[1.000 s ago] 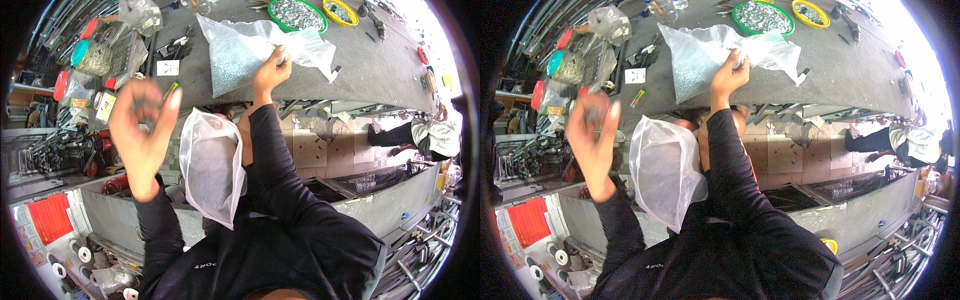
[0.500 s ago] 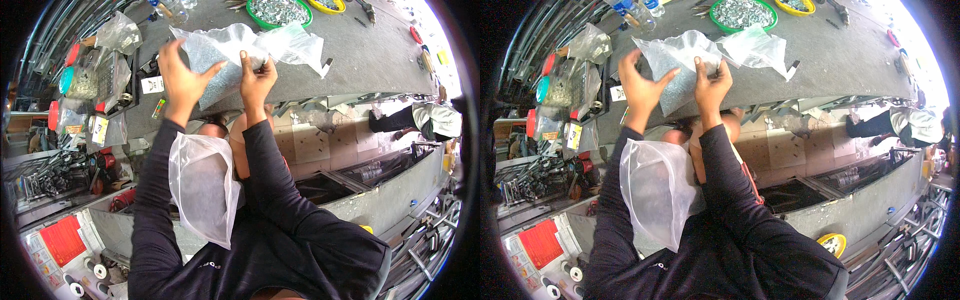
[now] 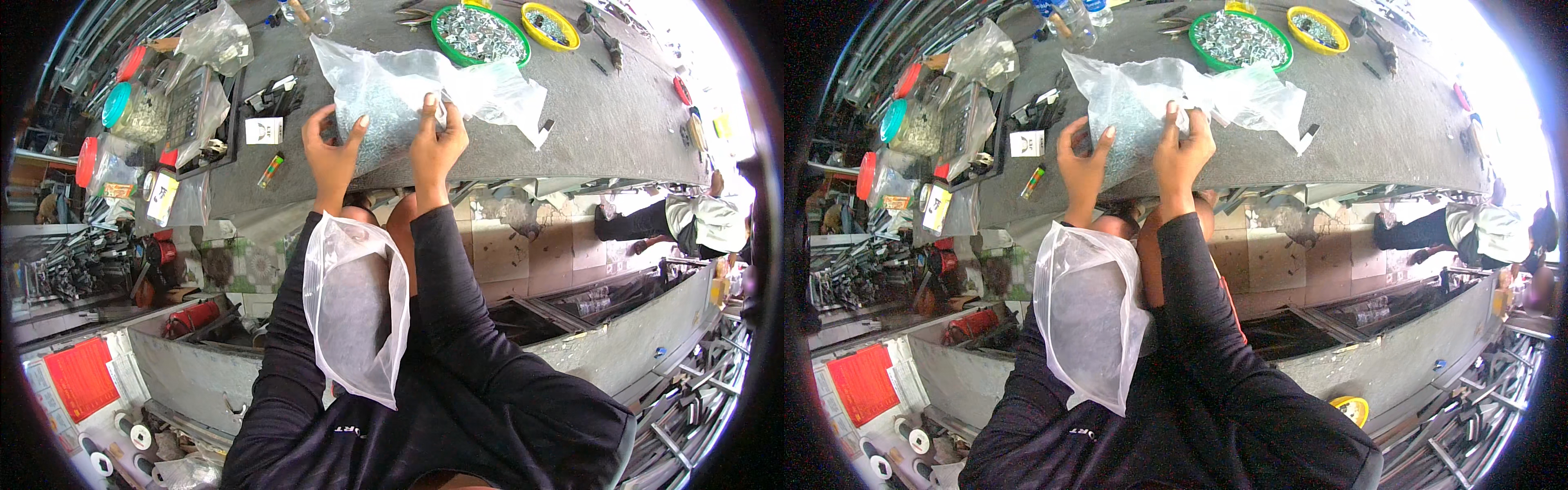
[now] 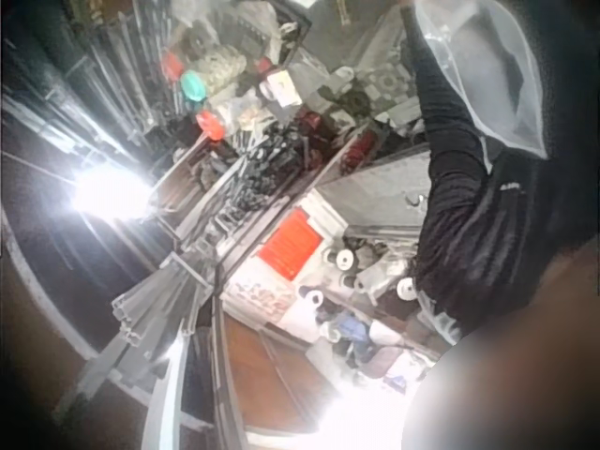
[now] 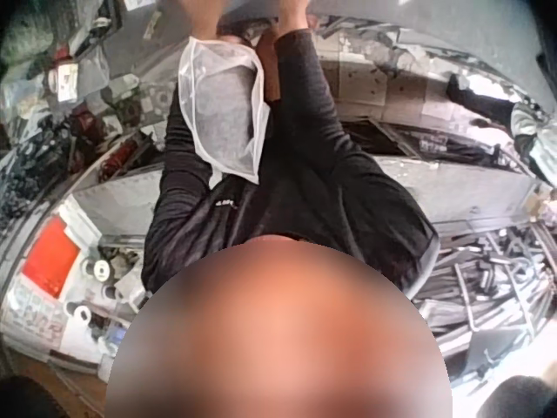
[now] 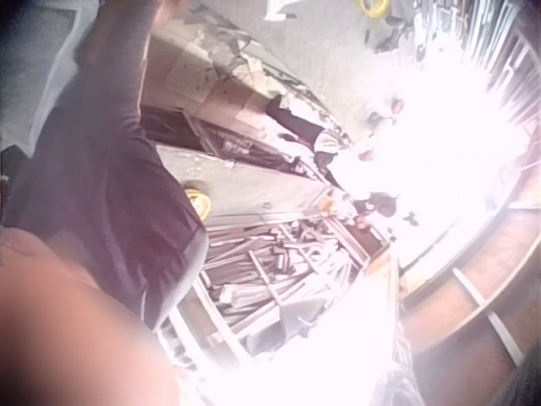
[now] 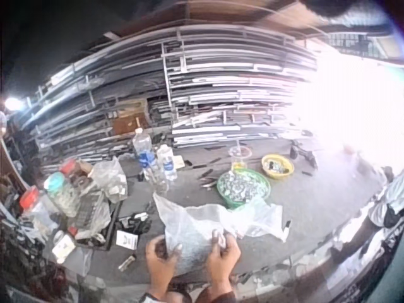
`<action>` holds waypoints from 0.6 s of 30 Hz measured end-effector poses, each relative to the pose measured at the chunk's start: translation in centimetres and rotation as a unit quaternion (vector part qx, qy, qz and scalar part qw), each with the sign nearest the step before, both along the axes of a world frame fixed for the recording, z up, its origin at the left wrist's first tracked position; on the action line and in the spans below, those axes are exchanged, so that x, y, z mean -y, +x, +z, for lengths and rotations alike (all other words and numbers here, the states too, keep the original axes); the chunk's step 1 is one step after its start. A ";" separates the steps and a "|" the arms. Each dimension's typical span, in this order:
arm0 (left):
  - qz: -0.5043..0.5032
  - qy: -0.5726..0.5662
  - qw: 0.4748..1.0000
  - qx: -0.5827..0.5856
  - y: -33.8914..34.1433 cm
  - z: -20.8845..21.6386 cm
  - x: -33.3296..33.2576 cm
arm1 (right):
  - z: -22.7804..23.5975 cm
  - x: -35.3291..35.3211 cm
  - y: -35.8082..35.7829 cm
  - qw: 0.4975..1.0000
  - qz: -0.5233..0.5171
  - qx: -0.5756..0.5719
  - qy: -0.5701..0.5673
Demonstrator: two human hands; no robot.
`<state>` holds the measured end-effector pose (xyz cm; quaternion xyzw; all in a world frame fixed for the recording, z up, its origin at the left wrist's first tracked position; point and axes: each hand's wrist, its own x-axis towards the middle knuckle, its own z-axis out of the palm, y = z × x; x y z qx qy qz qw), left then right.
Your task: The person sits at a cluttered workbench and transfers small light-blue beads from a large plastic bag into a smaller zip-top bag. They open and close the bags, pour the beads, and seal the smaller bag before placing it on the table.
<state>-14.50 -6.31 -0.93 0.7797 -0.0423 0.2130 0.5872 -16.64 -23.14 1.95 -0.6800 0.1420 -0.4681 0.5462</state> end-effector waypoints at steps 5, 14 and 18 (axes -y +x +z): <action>-0.092 -0.133 0.980 -0.112 0.0 -1.5 -0.6 | 0.5 -0.8 1.7 0.998 -0.046 -0.017 0.036; -0.207 -0.347 0.896 -0.182 -3.3 -1.3 -0.1 | 2.5 -0.1 1.3 0.997 -0.032 0.049 0.058; -0.312 -0.378 0.841 -0.230 -3.7 -0.3 0.1 | 4.5 1.3 -0.4 0.994 -0.021 0.060 0.084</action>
